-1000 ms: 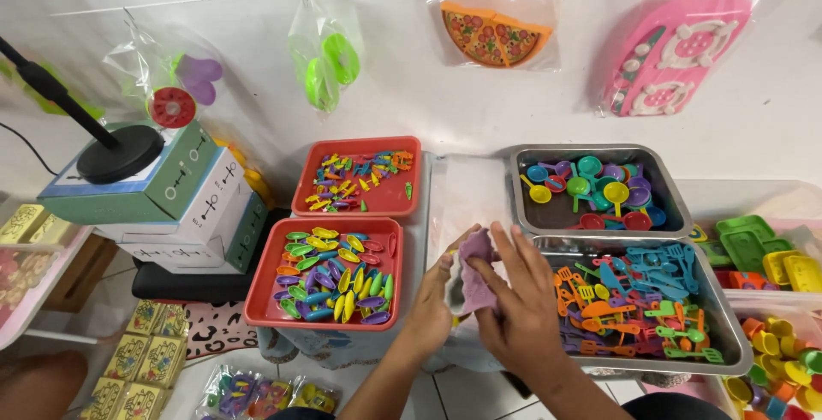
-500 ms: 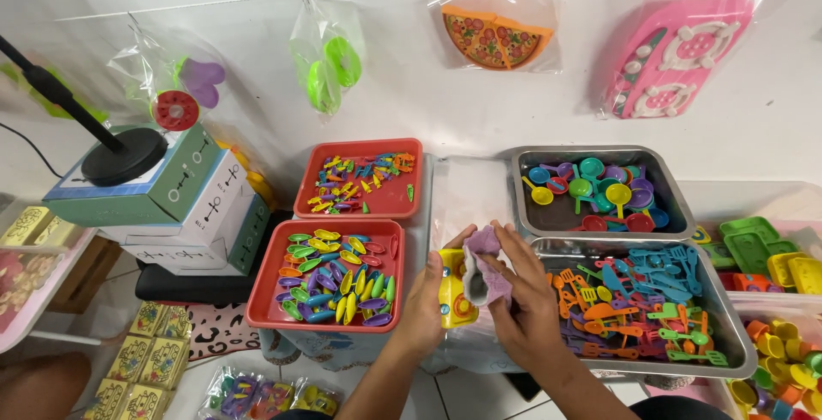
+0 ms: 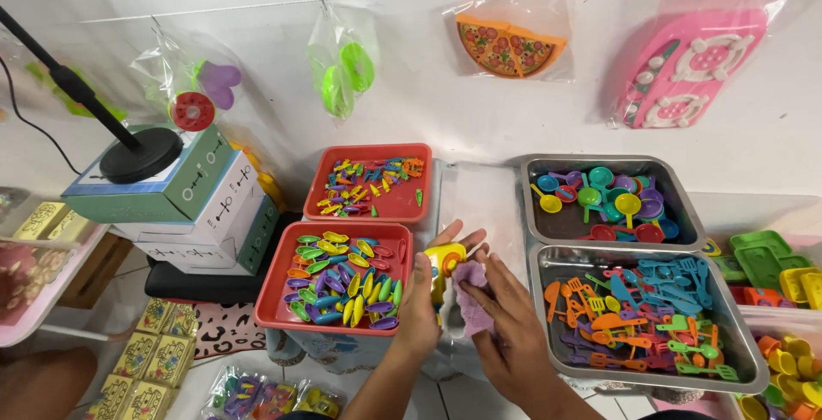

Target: Cleaning small plastic toy pieces with a cloth and sorting them into trays.

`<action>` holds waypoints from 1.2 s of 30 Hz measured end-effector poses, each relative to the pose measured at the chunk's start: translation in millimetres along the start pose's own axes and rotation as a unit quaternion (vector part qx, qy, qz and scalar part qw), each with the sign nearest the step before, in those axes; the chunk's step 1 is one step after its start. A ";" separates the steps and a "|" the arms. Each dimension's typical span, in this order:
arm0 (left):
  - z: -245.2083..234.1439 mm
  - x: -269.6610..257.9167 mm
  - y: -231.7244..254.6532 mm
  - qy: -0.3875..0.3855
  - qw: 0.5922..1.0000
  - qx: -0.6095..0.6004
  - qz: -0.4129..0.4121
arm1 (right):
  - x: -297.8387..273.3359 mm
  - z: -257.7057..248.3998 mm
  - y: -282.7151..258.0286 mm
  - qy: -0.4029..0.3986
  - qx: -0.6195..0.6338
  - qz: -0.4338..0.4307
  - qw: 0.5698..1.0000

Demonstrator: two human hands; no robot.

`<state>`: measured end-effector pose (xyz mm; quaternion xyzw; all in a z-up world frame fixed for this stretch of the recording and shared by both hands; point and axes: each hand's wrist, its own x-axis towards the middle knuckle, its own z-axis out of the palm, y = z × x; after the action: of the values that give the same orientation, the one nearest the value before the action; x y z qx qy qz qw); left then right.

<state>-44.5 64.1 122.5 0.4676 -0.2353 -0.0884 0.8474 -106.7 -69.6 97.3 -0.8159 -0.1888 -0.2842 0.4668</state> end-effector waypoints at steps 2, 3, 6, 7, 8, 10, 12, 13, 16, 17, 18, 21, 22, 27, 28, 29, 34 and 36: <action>1.8 -0.2 1.8 -0.007 1.000 0.006 -0.006 | 0.3 1.6 3.7 0.013 -0.042 -0.012 0.999; 2.7 -0.2 2.5 -0.013 1.000 0.012 -0.011 | 0.6 2.2 5.6 0.026 -0.085 -0.025 0.996; 5.5 -0.7 -3.8 -0.022 0.999 0.034 -0.023 | -7.9 8.4 10.3 0.012 -0.124 0.007 0.992; 3.0 -2.0 -6.6 -0.022 0.999 0.034 -0.023 | -5.2 7.8 9.3 0.011 -0.124 0.007 0.992; 0.6 -3.1 -9.5 -0.024 0.997 0.049 -0.052 | -2.4 7.2 8.2 0.029 -0.101 0.013 0.994; -1.1 -4.6 -10.1 -0.025 0.995 0.064 -0.079 | 3.4 4.7 7.8 0.046 -0.076 0.017 0.996; 1.1 -6.4 -6.5 -0.013 0.976 0.192 -0.106 | 8.0 0.2 8.8 0.044 -0.057 0.023 0.997; -3.7 -8.4 -15.1 -0.011 0.976 0.192 -0.105 | 7.7 -0.4 9.0 0.043 -0.057 0.022 0.997; -22.1 -16.2 -46.9 0.002 0.971 0.199 -0.129 | 6.4 -2.7 9.5 0.049 -0.070 -0.008 0.996; -31.5 -19.0 -60.9 0.025 0.951 0.262 -0.162 | 6.8 -3.4 9.7 0.043 -0.082 -0.011 0.996; -40.6 -21.8 -74.6 0.048 0.925 0.322 -0.195 | 7.1 -4.4 9.6 0.036 -0.094 -0.015 0.995; -34.3 -20.0 -70.6 0.079 0.947 0.237 -0.202 | 6.0 -5.3 11.3 0.007 -0.081 -0.040 0.996; -28.4 -16.6 -63.3 0.079 0.947 0.238 -0.201 | 8.8 -6.9 8.7 0.008 -0.081 -0.041 0.996; -14.3 -2.7 -33.2 0.076 0.990 0.040 -0.113 | 16.4 -11.0 15.8 0.035 -0.018 0.024 0.999; -9.9 -0.6 -26.5 0.076 0.990 0.039 -0.113 | 11.6 -9.2 24.9 0.035 -0.018 0.024 0.999; -5.5 0.7 -19.9 0.114 0.986 0.019 -0.119 | 6.6 -7.5 33.8 0.084 0.054 0.125 0.987; -6.7 -1.9 -15.2 0.146 0.980 0.015 -0.137 | -19.8 7.9 65.2 0.155 0.205 0.280 0.925; -8.4 -1.2 -21.7 0.110 0.989 0.082 -0.059 | -37.5 16.1 75.2 0.108 0.208 0.383 0.893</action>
<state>-39.9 59.1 100.2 0.5554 -0.1189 -0.0669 0.8203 -87.7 -94.3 17.6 -0.6737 0.1353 -0.1239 0.7159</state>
